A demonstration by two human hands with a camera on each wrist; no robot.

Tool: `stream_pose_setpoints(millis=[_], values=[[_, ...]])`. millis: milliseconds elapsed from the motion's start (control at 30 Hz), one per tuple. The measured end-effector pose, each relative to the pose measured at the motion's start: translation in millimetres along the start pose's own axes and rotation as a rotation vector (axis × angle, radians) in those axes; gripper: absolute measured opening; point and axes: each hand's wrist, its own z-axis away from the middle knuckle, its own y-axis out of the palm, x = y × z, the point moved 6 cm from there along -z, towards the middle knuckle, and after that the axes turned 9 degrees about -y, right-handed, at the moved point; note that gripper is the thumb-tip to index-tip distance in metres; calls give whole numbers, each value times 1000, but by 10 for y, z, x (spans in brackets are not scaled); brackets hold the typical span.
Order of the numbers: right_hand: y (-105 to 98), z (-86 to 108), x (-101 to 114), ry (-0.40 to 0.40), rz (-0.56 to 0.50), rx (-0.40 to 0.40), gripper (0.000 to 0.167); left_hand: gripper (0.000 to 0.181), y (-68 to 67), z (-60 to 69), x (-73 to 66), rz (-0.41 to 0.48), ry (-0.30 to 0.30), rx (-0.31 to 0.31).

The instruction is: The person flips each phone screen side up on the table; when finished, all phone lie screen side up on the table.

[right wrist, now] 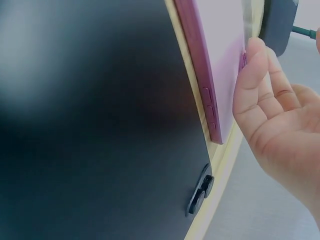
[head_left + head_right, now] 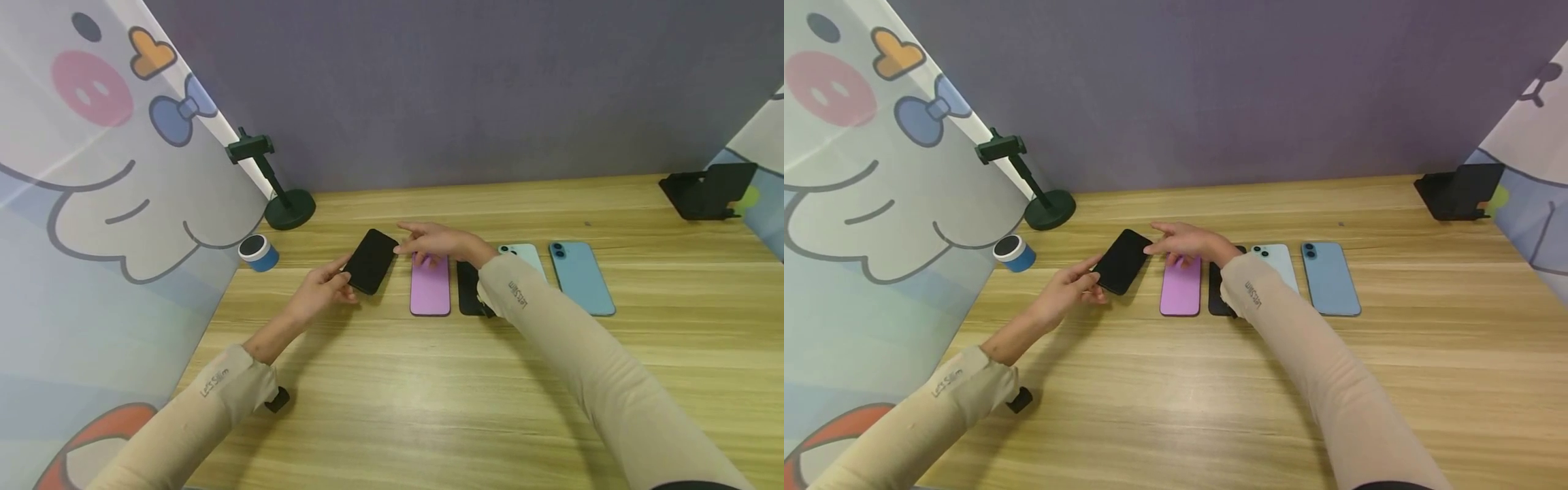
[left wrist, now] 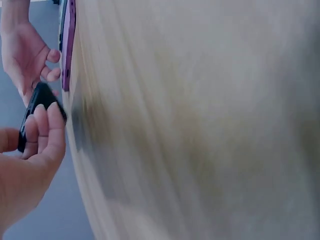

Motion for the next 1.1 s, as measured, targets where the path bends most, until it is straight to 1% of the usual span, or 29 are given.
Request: stream_pose_setpoints(millis=[67, 133, 233, 367, 500, 600, 733, 833, 967, 1100], values=[[-4, -1, -7, 7, 13, 3, 83, 55, 17, 1, 10, 86, -15, 5], [-2, -5, -8, 8, 20, 5, 83, 56, 37, 12, 5, 141, -19, -3], [3, -27, 14, -16, -2, -4, 85, 58, 73, 41, -27, 180, -3, -3], [4, -59, 43, -62, -60, -49, 82, 59, 123, 73, -65, 212, 6, 16], [20, -80, 61, -82, -122, -105, 79, 62, 160, 87, -69, 215, 13, 56], [37, -91, 81, -87, -155, -134, 80, 63, 183, 93, -70, 215, 29, 92], [52, -111, 69, -79, -166, -148, 81, 65, 209, 101, -62, 218, 33, 133], [56, -127, 50, -74, -151, -148, 80, 65, 222, 108, -57, 212, 23, 158], [57, -143, 33, -73, -130, -149, 79, 64, 220, 107, -55, 188, 0, 161], [61, -156, 19, -61, -129, -156, 81, 67, 189, 94, -44, 90, -30, 131]])
